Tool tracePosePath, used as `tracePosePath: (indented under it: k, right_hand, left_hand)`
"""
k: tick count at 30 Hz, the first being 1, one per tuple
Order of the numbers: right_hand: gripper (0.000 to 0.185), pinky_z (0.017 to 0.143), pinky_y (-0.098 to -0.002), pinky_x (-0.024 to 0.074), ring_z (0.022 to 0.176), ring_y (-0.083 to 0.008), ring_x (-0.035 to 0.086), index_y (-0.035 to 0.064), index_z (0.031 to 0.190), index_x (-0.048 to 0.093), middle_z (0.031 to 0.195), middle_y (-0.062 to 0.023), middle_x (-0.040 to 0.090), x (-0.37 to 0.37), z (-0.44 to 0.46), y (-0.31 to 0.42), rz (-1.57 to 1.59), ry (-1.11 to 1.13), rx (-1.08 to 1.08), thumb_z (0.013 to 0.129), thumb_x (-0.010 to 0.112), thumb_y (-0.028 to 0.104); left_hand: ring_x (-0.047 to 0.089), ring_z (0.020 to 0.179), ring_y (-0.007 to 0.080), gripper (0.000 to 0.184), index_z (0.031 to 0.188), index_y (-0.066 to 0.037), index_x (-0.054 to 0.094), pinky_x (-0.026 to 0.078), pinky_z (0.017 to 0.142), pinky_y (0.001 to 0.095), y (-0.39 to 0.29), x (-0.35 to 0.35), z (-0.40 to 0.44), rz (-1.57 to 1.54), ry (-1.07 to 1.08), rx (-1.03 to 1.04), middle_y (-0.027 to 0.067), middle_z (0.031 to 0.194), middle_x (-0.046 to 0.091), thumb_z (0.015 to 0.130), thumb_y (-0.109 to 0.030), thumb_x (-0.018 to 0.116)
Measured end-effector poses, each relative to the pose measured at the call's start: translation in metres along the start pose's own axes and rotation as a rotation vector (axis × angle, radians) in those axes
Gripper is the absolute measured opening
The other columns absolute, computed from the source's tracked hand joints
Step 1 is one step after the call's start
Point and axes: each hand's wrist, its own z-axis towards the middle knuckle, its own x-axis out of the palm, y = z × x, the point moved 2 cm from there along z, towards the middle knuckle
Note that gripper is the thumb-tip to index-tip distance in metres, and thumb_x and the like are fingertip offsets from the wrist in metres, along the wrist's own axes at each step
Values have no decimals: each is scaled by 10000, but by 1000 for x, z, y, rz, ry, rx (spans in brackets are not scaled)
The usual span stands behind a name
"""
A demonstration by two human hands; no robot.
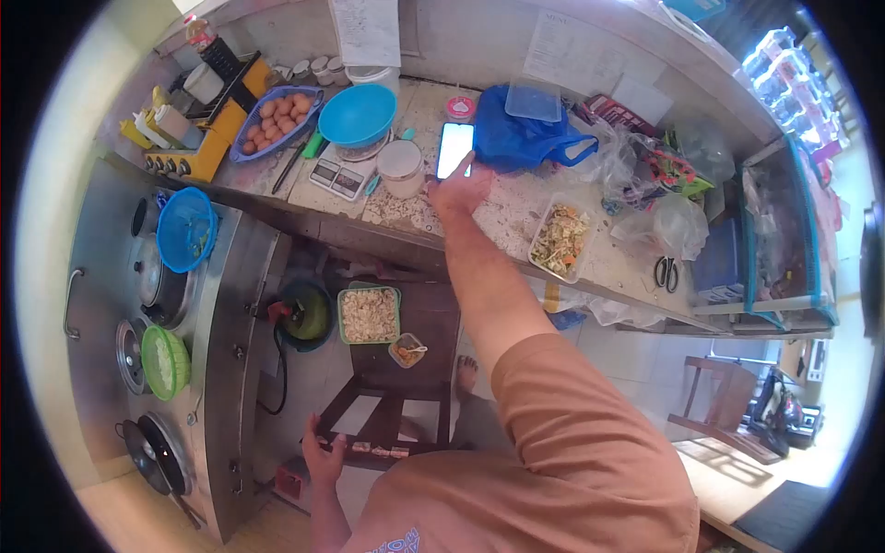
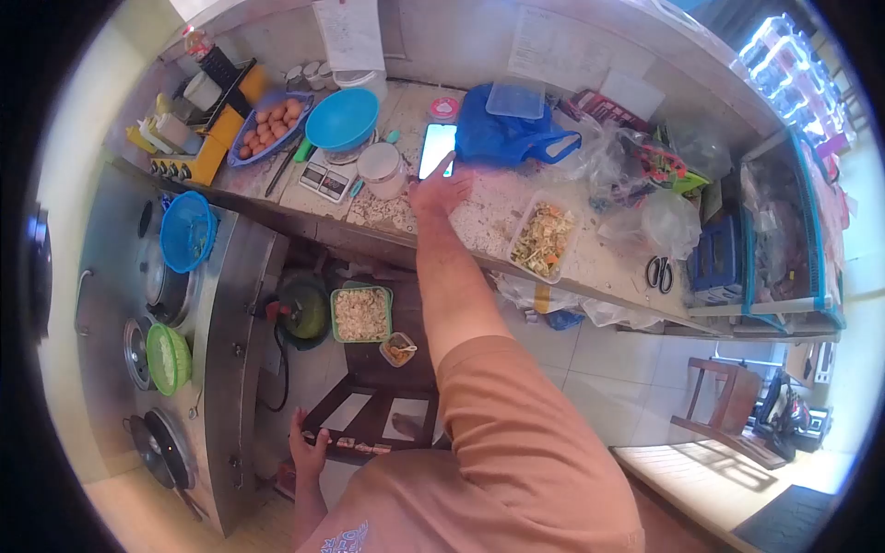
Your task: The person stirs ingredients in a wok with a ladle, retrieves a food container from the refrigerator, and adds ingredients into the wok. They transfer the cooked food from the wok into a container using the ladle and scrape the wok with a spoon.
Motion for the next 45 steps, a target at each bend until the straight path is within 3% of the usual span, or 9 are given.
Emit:
tracePosePath:
  k: [7, 12, 17, 23, 25, 29, 30, 33, 45]
  right_hand:
    - [942, 1045, -532, 294, 1289, -403, 356, 108, 1486, 224, 1378, -264, 338, 1, 8, -20, -35, -107, 3, 740, 757, 328]
    - [800, 1067, -484, 308, 1266, -411, 394, 72, 1426, 363, 1371, -262, 396, -46, -91, -59, 173, -140, -518, 754, 743, 284]
    - [625, 950, -445, 412, 1105, -372, 518, -10, 1302, 495, 1194, -218, 545, -137, -132, -213, 234, -316, -240, 804, 713, 299]
    - [446, 768, -409, 503, 826, -324, 647, -17, 1160, 621, 866, -177, 667, -165, -28, -288, 358, -290, 120, 852, 672, 301]
    - [377, 749, -405, 509, 803, -323, 662, -13, 1096, 648, 819, -183, 677, -141, -2, -318, 310, 52, 154, 862, 642, 282]
    - [285, 718, -401, 521, 766, -333, 677, -14, 971, 668, 798, -189, 688, -175, -13, -280, 501, 305, 249, 856, 605, 239]
    - [229, 688, -400, 525, 727, -332, 677, -11, 912, 656, 789, -183, 686, -148, 0, -310, 358, 63, -73, 827, 612, 197]
    - [207, 691, -400, 526, 733, -332, 677, -14, 895, 649, 779, -192, 681, -183, -15, -274, 300, 63, -40, 805, 615, 170]
    - [178, 662, -411, 515, 695, -331, 664, 0, 908, 616, 752, -176, 672, -218, 17, -288, 323, 70, -205, 830, 596, 159]
  left_hand:
    - [549, 1117, 282, 776, 1389, 9, 414, 446, 888, 369, 9, -2, 0, 106, -45, 73, 193, 1261, 562, 760, -278, 766]
    - [560, 1121, 274, 676, 1364, 26, 428, 449, 944, 375, -5, 1, 3, 86, -39, -66, 206, 1248, 562, 815, -227, 732]
    - [594, 1071, 225, 521, 1332, 32, 449, 475, 948, 337, 19, 58, 51, -238, 42, -174, 201, 1228, 570, 891, -151, 659]
    - [627, 1013, 205, 469, 1292, -3, 521, 505, 886, 326, -163, 198, 110, -370, 602, 183, 145, 1131, 639, 879, -152, 683]
    - [632, 982, 188, 469, 1301, -12, 520, 512, 863, 315, -211, 248, 129, -391, 622, 229, 123, 1098, 644, 884, -157, 680]
    - [612, 914, 135, 443, 1329, -22, 501, 503, 794, 271, -270, 344, 151, -459, 530, 103, 98, 1072, 623, 919, -135, 626]
    - [602, 904, 114, 444, 1346, -32, 489, 496, 778, 252, -279, 358, 152, -461, 524, 63, 86, 1084, 611, 929, -123, 611]
    - [629, 846, 157, 391, 1279, -17, 533, 511, 736, 311, -285, 401, 161, -451, 581, 129, 105, 968, 652, 918, -143, 615]
    - [599, 609, 156, 198, 1007, -38, 471, 478, 561, 323, -326, 417, 136, -527, 605, -46, 68, 802, 567, 853, -29, 596]
